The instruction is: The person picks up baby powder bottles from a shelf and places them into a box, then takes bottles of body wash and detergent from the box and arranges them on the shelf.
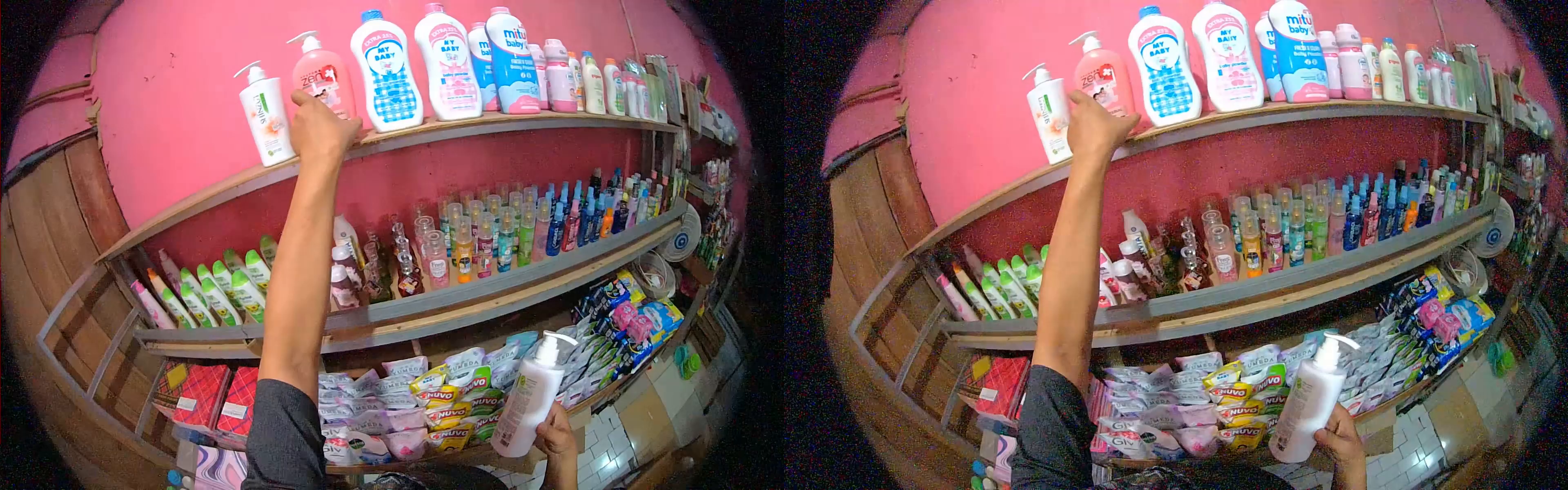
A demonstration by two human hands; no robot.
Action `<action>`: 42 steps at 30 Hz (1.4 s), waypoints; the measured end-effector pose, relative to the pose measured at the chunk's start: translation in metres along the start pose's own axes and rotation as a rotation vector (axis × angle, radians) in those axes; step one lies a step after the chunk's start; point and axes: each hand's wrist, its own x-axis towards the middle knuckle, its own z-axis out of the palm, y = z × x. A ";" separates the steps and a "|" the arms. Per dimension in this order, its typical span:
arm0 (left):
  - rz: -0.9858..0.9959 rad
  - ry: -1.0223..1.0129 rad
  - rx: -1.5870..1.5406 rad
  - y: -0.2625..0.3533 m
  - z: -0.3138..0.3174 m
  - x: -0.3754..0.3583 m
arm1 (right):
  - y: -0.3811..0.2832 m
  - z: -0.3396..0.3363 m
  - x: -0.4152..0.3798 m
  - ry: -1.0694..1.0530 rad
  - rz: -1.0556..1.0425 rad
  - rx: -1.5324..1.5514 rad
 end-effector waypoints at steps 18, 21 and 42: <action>-0.161 -0.022 0.015 -0.097 -0.026 0.017 | -0.106 0.144 0.137 -0.002 -0.562 -0.336; -0.107 -0.096 -0.074 -0.109 -0.021 0.025 | -0.112 0.177 0.161 0.051 -0.750 -0.474; 0.090 -0.583 -0.864 -0.108 -0.117 -0.124 | -0.086 0.306 0.237 0.098 -1.121 -0.594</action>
